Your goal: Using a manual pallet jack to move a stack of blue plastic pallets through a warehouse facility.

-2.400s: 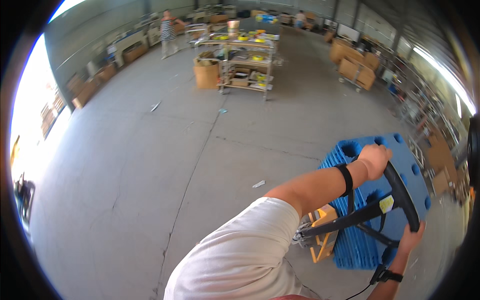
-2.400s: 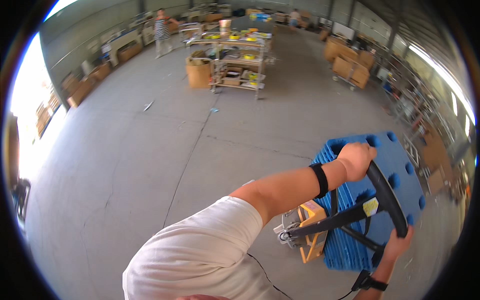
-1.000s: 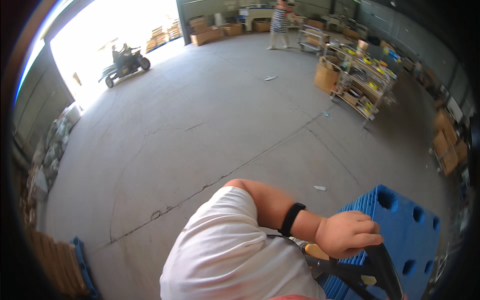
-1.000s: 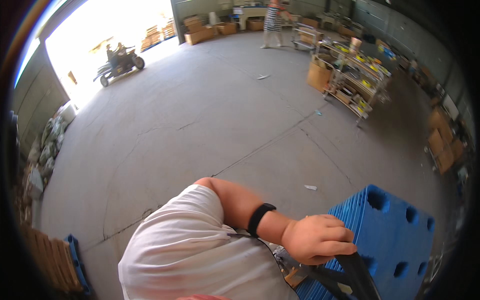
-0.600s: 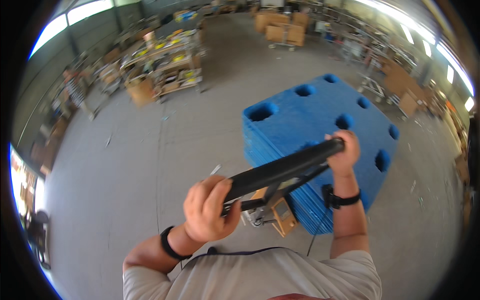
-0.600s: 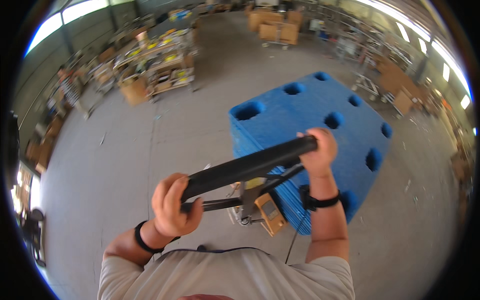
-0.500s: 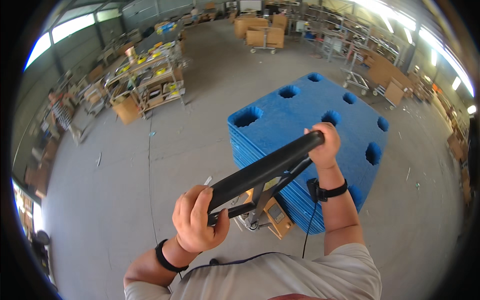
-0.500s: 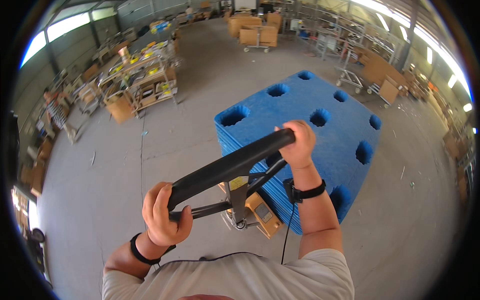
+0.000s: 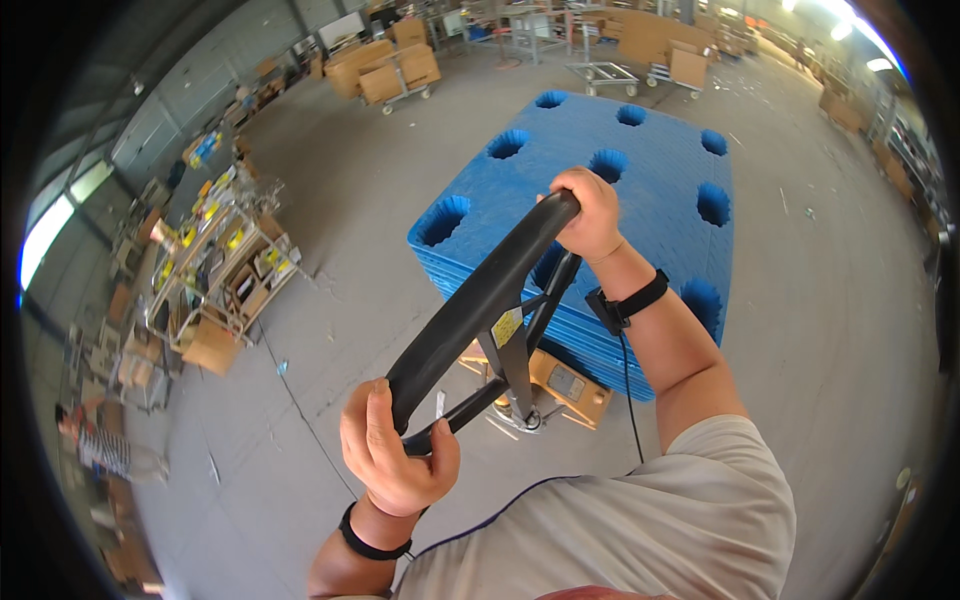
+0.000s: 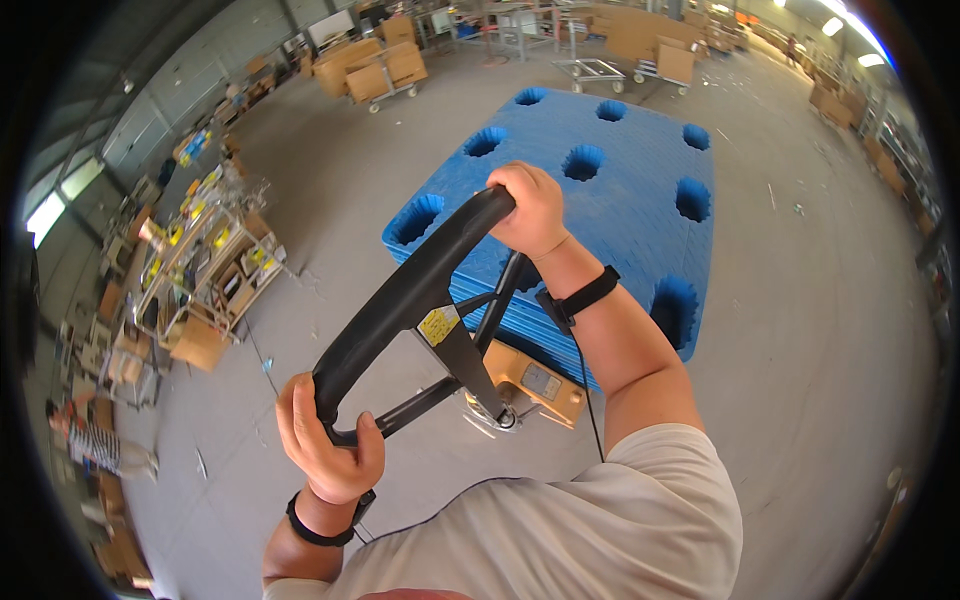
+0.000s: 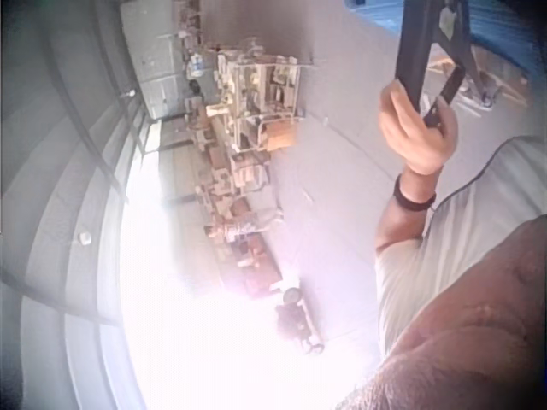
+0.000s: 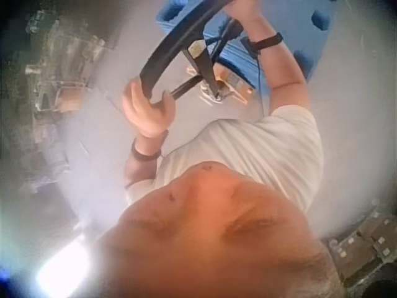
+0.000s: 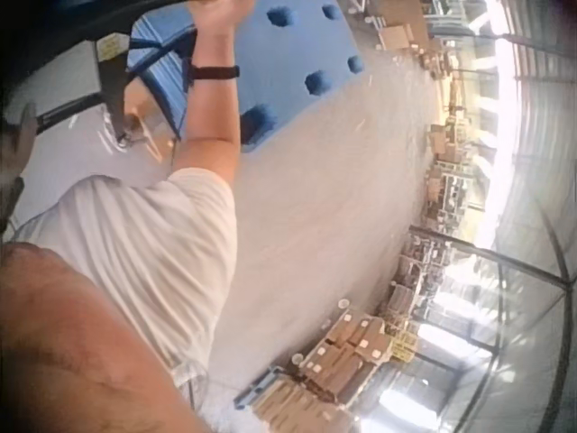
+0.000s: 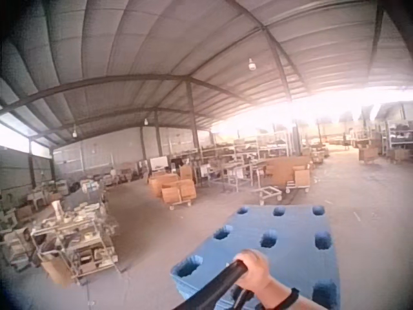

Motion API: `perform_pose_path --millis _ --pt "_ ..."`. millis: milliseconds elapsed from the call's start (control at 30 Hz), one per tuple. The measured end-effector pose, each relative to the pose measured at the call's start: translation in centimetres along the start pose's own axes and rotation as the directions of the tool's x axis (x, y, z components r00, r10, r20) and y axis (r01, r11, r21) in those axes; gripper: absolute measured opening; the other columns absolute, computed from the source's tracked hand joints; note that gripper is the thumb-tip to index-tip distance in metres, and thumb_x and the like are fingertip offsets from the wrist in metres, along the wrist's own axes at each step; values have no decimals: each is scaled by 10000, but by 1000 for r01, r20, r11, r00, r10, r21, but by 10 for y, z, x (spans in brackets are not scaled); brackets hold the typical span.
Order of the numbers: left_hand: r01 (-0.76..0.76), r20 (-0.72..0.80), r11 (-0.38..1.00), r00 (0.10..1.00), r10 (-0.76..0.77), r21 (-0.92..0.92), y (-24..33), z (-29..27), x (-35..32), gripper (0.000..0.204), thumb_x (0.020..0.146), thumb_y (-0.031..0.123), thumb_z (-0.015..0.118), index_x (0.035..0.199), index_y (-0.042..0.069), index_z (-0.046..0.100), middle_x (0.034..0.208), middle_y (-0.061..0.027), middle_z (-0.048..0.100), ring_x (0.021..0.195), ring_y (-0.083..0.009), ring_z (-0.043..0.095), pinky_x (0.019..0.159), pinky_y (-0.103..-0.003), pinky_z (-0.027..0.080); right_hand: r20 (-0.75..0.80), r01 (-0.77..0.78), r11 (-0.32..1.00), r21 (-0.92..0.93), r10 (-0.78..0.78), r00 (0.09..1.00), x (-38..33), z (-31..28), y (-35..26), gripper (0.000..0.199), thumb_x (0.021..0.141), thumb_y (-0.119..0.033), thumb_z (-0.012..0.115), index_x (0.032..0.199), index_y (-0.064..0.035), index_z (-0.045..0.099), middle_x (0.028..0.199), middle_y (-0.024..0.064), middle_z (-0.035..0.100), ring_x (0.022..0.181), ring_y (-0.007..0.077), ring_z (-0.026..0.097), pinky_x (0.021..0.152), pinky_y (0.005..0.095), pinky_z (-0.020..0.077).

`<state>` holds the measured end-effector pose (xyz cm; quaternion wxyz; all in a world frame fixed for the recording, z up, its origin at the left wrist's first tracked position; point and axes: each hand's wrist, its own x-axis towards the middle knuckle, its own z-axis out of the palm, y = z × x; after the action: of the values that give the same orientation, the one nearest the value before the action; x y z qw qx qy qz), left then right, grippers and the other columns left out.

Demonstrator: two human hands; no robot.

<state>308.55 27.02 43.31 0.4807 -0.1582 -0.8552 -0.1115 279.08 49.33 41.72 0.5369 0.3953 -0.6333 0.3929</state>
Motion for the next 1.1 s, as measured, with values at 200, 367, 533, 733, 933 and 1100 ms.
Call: perform_pose_path --millis 200,367,533,733,933,1100 --pt "-26 -40 999 999 28 33 -123 23 16 624 730 88 668 1285 -122 473 1095 -254 582 886 -374 597 727 -430 512 -11 -6 998 -61 5 1000 15 106 21 300 694 -92 820 855 -80 568 729 106 595 619 287 592 557 352 467" --pt "-2 14 1000 1000 2 -18 -248 48 35 619 745 -8 635 1328 -102 447 1161 -273 559 986 -434 573 868 -466 495 -54 -76 990 -123 70 996 12 207 44 328 643 -137 817 865 -103 578 719 78 604 637 304 602 573 383 472" --pt "21 -22 998 1000 -20 55 -370 93 56 601 734 -33 638 1308 -106 475 1173 -268 558 1011 -438 570 899 -466 490 -70 -64 985 -163 53 996 32 307 83 336 630 -148 820 861 -107 580 730 72 611 657 307 608 606 399 477" --pt "-68 -22 995 997 69 68 -529 159 107 577 718 -41 638 1265 -110 465 1064 -271 574 879 -427 578 775 -484 499 -27 -100 983 -156 97 995 53 429 139 312 641 -125 788 884 -110 593 769 58 624 701 292 619 643 406 477" --pt "-140 -99 986 984 148 90 -709 235 154 510 754 -46 626 1244 -90 489 1053 -253 586 858 -429 591 768 -483 505 28 -166 959 -230 177 984 67 554 185 323 651 -87 758 929 -93 592 796 74 627 724 304 618 664 419 475" --pt "-200 -176 972 959 220 126 -874 314 203 465 753 -45 637 1205 -60 528 1041 -227 602 857 -424 604 782 -480 506 -25 -151 934 -323 151 988 80 654 213 363 655 -74 733 988 -79 587 820 90 626 728 317 613 659 425 471"
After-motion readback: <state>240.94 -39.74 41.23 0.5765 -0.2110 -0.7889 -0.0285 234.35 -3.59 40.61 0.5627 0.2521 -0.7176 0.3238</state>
